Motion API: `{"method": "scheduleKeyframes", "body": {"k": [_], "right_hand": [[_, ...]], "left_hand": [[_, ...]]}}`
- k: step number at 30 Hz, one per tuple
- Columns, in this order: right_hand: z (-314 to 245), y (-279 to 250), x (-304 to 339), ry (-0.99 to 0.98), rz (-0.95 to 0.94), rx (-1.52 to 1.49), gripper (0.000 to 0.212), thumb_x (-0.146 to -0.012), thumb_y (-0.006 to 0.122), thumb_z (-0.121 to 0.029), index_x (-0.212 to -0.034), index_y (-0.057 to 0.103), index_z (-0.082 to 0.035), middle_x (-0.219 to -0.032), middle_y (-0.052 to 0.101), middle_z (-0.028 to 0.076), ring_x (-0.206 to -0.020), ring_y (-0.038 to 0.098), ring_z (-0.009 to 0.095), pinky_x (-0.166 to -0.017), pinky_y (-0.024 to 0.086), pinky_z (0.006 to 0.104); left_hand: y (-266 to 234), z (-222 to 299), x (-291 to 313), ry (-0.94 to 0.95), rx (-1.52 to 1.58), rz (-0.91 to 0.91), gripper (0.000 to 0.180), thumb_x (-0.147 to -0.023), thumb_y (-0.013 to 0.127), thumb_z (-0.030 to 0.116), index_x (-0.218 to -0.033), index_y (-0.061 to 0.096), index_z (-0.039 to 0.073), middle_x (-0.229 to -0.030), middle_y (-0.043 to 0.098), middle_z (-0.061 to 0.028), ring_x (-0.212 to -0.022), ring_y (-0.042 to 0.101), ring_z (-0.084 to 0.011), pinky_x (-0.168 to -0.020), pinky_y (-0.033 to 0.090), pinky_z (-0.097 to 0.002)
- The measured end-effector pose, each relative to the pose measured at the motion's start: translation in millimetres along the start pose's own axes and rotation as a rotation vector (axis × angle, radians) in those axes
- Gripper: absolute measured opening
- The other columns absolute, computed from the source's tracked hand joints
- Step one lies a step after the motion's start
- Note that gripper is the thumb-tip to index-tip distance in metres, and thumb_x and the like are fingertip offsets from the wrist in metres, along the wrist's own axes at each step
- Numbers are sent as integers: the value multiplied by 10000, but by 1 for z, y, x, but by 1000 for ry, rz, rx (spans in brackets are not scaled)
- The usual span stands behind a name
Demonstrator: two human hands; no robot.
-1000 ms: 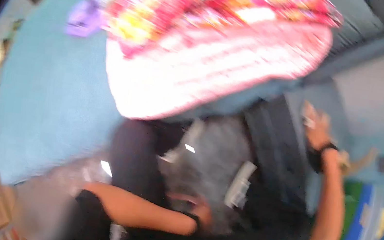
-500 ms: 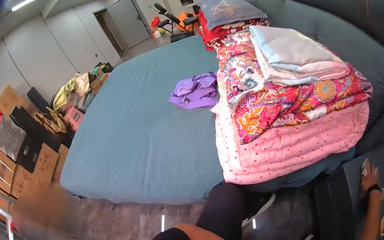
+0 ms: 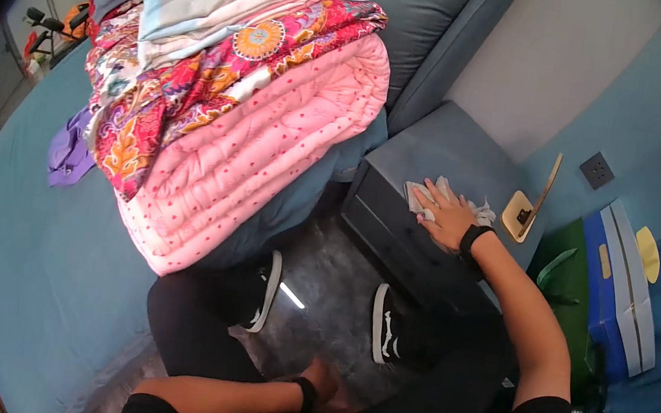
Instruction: Cleaning a nightstand with a cloth.
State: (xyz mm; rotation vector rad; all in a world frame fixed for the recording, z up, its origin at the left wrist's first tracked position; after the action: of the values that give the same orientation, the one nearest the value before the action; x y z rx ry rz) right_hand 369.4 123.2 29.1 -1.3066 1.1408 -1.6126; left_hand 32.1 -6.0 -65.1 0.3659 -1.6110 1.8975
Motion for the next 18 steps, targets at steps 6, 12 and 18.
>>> {"method": "scheduleKeyframes", "body": {"k": [6, 12, 18], "right_hand": [[8, 4, -40, 121, 65, -3, 590, -983, 312, -444, -1519, 152, -256, -1582, 139, 100, -1437, 142, 395, -1114, 198, 615], [36, -8, -103, 314, 20, -46, 598, -980, 304, -468, -1518, 159, -252, -1587, 130, 76, -1438, 142, 389, -1109, 205, 620], [60, -16, -139, 451, 34, -95, 601, -966, 301, -521, -1509, 152, -313, -1584, 142, 63, -1424, 161, 413, -1099, 232, 623]], "left_hand": [[5, 22, 6, 86, 140, -5, 307, -896, 494, 205, -1020, 683, -2, -964, 671, -220, -918, 647, -355, -683, 470, -536], [7, 12, 12, 164, 264, -63, 291, -881, 516, 206, -1021, 688, 17, -956, 689, -162, -898, 649, -383, -729, 474, -526], [21, -1, 1, 10, 86, -130, 277, -909, 523, 293, -989, 695, 90, -995, 695, -133, -981, 652, -294, -802, 481, -446]]}}
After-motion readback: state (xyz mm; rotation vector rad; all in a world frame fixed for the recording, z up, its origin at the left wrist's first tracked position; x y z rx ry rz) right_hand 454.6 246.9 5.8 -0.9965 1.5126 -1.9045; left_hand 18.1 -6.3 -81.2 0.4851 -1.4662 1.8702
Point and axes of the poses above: each hand's wrist, its own x-axis away from the middle knuckle, its own y-axis out of the palm, z = x × y, the point moved 6 cm from there along -x, towards the middle knuckle
